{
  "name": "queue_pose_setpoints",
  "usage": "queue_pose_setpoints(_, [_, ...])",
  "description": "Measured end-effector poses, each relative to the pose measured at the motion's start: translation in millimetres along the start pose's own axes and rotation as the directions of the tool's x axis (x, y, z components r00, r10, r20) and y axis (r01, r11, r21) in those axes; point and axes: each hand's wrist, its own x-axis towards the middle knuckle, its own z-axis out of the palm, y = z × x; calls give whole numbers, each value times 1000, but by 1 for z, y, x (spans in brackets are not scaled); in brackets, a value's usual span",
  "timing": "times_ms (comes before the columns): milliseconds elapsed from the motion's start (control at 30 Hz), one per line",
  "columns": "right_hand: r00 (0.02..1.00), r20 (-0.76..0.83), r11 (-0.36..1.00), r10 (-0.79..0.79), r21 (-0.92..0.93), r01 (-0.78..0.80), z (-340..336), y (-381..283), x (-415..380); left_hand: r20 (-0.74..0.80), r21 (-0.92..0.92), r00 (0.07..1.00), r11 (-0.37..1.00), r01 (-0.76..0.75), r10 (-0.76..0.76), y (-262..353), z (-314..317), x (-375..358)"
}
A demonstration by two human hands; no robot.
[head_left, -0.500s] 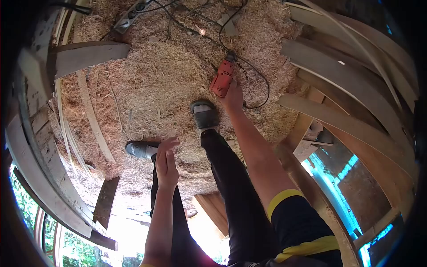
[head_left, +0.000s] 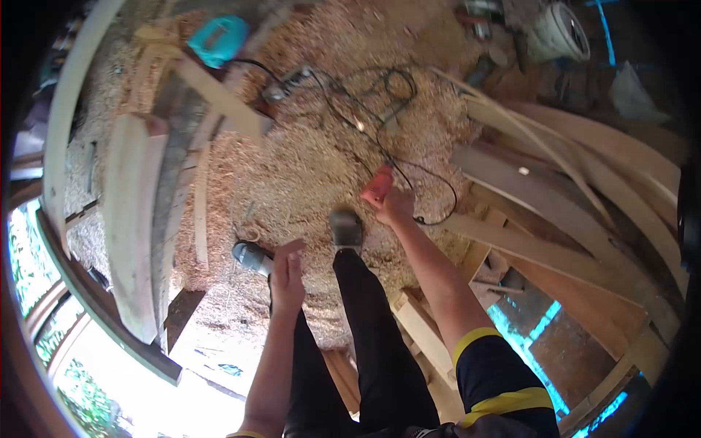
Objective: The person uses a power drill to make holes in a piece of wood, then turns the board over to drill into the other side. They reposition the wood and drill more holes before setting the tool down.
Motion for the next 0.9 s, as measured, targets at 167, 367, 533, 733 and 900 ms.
queue_pose_setpoints(167, [950, 310, 967, -22, 247, -58, -95, -2, -32, -18, -6, 988, 988, -155, 154, 47, -24, -47])
queue_pose_setpoints(367, [930, 362, 973, -69, 230, -17, -209, -18, -134, -164, -81, 979, 987, -139, 124, 81, -83, -127])
queue_pose_setpoints(533, [941, -102, 787, -322, 524, 326, -356, -30, -313, -382, -188, 924, 976, -109, 29, 136, -159, -207])
queue_pose_setpoints(733, [745, -476, 422, -469, 620, 662, -458, -100, -450, -601, -314, 799, 907, -282, 40, 190, -214, -286])
queue_pose_setpoints(900, [733, -470, 570, -492, 462, 679, -495, -161, -457, -688, -335, 726, 878, -341, 20, 215, -243, -337])
